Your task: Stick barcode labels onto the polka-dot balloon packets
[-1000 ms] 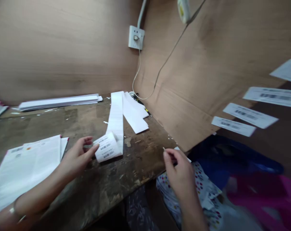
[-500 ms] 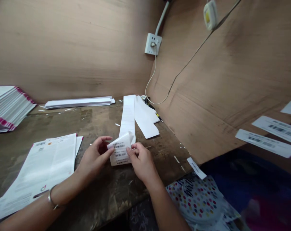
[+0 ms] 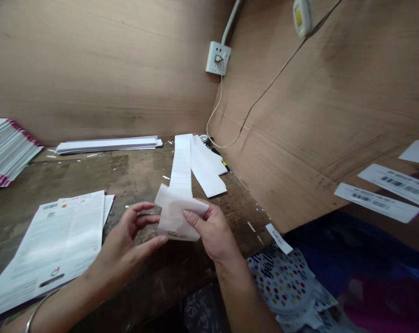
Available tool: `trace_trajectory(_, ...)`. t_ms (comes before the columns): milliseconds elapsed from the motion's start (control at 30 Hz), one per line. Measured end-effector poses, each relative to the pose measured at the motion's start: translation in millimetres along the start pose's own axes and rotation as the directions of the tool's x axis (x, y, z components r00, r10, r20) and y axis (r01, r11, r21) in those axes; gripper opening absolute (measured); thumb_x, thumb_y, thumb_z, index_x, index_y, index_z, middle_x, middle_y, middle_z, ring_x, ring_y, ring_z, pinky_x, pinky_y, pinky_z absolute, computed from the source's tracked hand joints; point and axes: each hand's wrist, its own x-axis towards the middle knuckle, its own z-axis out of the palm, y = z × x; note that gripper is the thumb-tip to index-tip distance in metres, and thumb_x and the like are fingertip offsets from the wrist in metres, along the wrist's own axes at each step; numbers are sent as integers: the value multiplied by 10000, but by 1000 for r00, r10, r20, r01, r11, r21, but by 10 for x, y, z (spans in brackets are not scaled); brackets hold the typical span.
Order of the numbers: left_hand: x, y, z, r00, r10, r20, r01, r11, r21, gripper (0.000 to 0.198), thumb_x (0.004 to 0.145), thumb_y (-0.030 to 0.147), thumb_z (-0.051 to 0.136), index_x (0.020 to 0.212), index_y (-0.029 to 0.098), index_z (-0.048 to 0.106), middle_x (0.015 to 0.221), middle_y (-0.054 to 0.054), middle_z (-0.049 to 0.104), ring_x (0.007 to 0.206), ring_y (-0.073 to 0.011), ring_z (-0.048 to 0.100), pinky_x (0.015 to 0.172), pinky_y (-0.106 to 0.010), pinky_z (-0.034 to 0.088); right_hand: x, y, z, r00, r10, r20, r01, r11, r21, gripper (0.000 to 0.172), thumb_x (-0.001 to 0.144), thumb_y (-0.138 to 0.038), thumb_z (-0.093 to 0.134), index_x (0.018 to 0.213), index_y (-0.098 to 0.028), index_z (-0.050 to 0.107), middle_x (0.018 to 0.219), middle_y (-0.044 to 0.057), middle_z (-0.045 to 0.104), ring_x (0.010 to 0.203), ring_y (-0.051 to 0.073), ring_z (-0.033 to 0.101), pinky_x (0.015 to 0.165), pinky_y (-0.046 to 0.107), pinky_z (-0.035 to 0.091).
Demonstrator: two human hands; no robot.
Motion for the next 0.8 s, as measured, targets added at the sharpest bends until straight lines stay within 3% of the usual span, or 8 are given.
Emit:
trace_trajectory(67, 49, 56, -10, 990, -34, 139, 33, 999, 10, 206, 825, 311, 603, 1002, 217, 557, 924, -20, 660, 915, -186, 605, 828, -303, 467, 53, -15, 44, 991, -89, -99, 95, 994, 57, 257, 694, -268, 754, 941, -239, 688, 898, 2, 720, 813, 164, 651, 769, 296, 523)
trace_trajectory(133, 87, 104, -16, 967, -36, 254, 37, 999, 3, 164, 863, 330, 538, 821, 190, 614, 850, -24, 667, 854, -186, 603, 818, -307, 462, 148, -16, 37, 963, -188, -191, 200, 979, 48, 299, 711, -259, 717, 1005, -262, 660, 1014, 10, 702, 904, 182, 645, 820, 338, 524)
trace_trajectory(333, 174, 108, 27, 957, -186, 221, 249, 918, -310, 235, 864, 370, 538, 934, 156, 604, 890, -42, 671, 841, -180, 600, 760, -285, 492, 268, 62, -141, 785, -429, -447, 259, 883, -391, 502, 791, -367, 629, 1238, -192, 481, 1250, 121, 554, 1124, 230, 549, 941, 406, 459)
trace_trajectory(367, 186, 87, 35, 956, -202, 212, 262, 912, -316, 245, 861, 372, 545, 951, 153, 606, 896, -43, 672, 844, -180, 600, 768, -289, 492, 221, 81, -153, 784, -435, -443, 206, 855, -476, 517, 802, -401, 624, 1244, -183, 469, 1207, 130, 575, 1099, 235, 560, 927, 401, 463)
trace_trajectory(433, 203, 41, 48, 953, -220, 206, 279, 904, -324, 267, 857, 382, 553, 976, 150, 608, 918, -52, 676, 853, -188, 607, 781, -307, 496, 96, 117, -146, 862, -330, -385, 82, 840, -537, 458, 836, -482, 567, 1169, -172, 513, 1039, 122, 643, 960, 239, 615, 822, 381, 509)
trace_trajectory(533, 201, 5, 56, 945, -241, 223, 303, 900, -315, 287, 850, 400, 556, 966, 145, 621, 925, -67, 687, 855, -209, 622, 781, -331, 504, -44, 165, -85, 965, -68, -254, -29, 934, -357, 416, 842, -504, 548, 1106, -183, 526, 820, 66, 673, 741, 221, 647, 639, 340, 535)
trace_trajectory(667, 165, 66, 46, 939, -157, 305, 217, 961, -173, 228, 818, 360, 597, 928, 171, 663, 942, -47, 699, 914, -223, 626, 896, -367, 462, -15, 234, -16, 938, -121, -324, 81, 988, -132, 525, 742, -342, 698, 1193, -230, 454, 744, -22, 626, 673, 178, 637, 613, 300, 535)
trace_trajectory(800, 142, 130, 28, 958, -27, 285, 23, 1000, 19, 123, 830, 276, 578, 823, 211, 683, 842, 16, 702, 882, -183, 627, 1103, -407, 231, 32, 296, -37, 921, -142, -364, 61, 973, -224, 482, 770, -304, 649, 1199, -225, 442, 795, -6, 610, 690, 183, 641, 605, 315, 544)
